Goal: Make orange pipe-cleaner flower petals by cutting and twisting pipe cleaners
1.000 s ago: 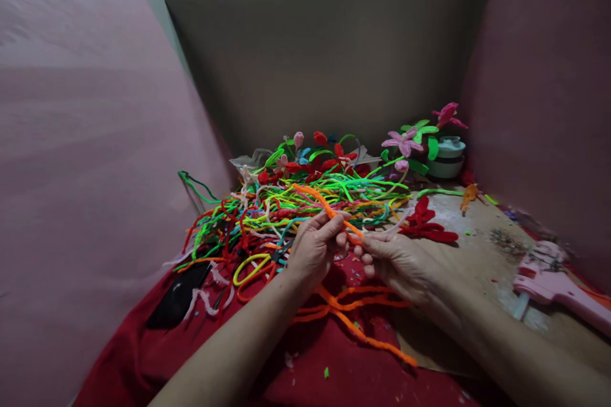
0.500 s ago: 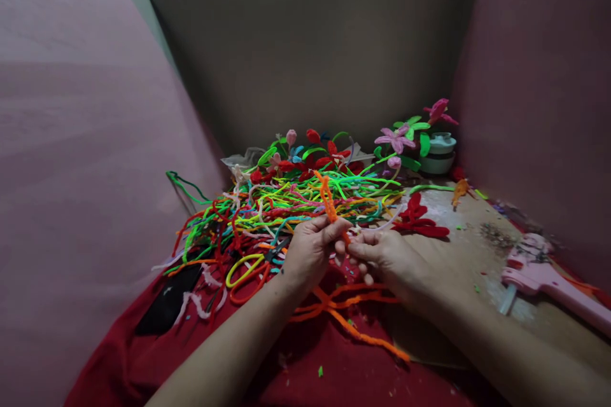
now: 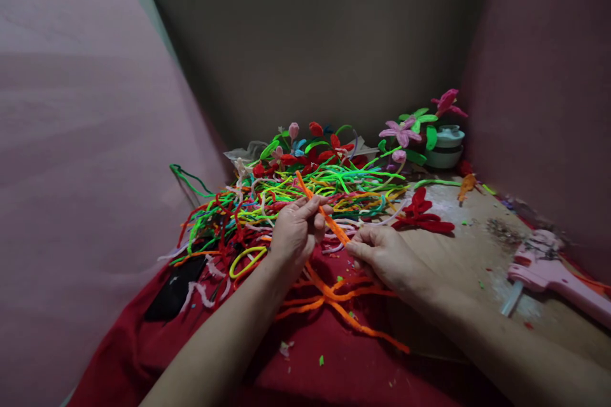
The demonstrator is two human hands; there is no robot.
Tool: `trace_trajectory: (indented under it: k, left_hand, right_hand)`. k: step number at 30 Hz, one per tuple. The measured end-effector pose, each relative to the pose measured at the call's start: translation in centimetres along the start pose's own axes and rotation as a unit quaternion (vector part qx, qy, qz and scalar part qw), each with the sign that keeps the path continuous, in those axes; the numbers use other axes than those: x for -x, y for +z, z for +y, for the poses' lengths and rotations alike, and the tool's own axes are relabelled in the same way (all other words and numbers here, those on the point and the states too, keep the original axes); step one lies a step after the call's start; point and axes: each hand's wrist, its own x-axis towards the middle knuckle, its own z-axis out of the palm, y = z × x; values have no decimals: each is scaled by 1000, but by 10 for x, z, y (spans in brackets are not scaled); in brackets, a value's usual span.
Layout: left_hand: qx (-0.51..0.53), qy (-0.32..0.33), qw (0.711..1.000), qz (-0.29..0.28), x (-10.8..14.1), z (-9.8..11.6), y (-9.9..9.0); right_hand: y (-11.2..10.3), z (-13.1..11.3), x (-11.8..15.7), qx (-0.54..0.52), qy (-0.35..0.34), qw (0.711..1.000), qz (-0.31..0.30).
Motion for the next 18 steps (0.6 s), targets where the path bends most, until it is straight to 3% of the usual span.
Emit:
trace_trajectory:
  k: [6,10,13,18]
  left_hand:
    - [31,17,999,-18,-6,5,-7]
    - [-56,-99,988,-104,2,-5,-4]
    - [-114,-134,973,-149,9,-12,1]
    - [-202,-48,966,-153,14,-9,3]
  right_hand:
    - [0,-1,3,-27,-1,999,20]
    - [-5,0,3,-66,1,998,13]
    - [-13,1,1,-126,12,992,-30]
    - [-25,4,-4,-246,60,955,-157]
